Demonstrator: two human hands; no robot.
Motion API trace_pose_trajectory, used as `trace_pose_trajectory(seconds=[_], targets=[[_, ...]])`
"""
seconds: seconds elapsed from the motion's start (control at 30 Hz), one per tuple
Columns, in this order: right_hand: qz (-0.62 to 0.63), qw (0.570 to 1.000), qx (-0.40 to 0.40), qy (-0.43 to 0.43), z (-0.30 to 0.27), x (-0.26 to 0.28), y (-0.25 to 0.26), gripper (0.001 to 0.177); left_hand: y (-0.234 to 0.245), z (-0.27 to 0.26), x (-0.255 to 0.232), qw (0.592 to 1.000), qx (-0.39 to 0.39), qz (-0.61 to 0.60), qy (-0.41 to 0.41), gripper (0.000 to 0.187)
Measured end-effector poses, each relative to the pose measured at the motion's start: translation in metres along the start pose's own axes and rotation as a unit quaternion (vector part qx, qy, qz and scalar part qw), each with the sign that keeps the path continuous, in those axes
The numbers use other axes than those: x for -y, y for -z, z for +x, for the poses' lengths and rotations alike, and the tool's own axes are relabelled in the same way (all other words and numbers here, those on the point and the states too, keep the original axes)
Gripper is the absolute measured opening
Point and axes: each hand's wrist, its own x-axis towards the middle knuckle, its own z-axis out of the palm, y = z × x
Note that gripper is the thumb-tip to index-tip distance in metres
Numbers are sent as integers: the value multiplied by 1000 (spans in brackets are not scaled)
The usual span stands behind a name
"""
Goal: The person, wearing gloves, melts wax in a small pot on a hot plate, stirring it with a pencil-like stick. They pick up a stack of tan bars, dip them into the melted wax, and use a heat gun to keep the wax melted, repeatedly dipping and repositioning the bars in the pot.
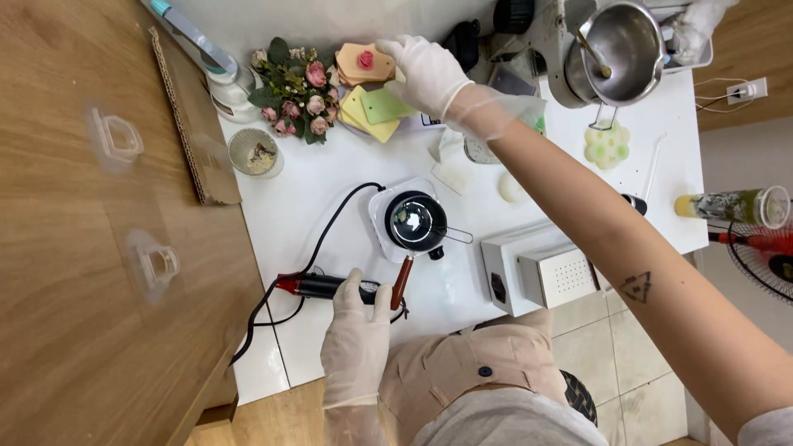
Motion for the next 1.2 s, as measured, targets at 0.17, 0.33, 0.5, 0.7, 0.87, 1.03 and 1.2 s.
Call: trace_pose_trajectory(seconds=[0.17, 0.33, 0.5, 0.7, 0.87, 1.03, 1.2], targets=[[-64, 997, 31, 42, 52, -12, -39, 66, 8, 14, -9, 999, -11, -51, -1, 68], [-119, 987, 53, 94, 75, -17, -49, 68, 6, 34, -10, 998, -8, -64, 22, 62], [-184, 969, 96, 132, 82, -18, -51, 60, -1, 48, -9, 992, -38, -104, -54, 55], [-197, 966, 89, 144, 88, -22, -62, 54, 5, 53, -17, 991, -6, -125, -45, 53], [-187, 967, 100, 139, 93, -20, -66, 56, -1, 56, -10, 988, -15, -142, -59, 49], [-176, 970, 90, 144, 92, -25, -73, 60, -1, 54, -12, 983, -16, -159, -94, 46], [-145, 979, 72, 127, 84, -16, -57, 60, 3, 47, -13, 981, 5, -174, -88, 45]])
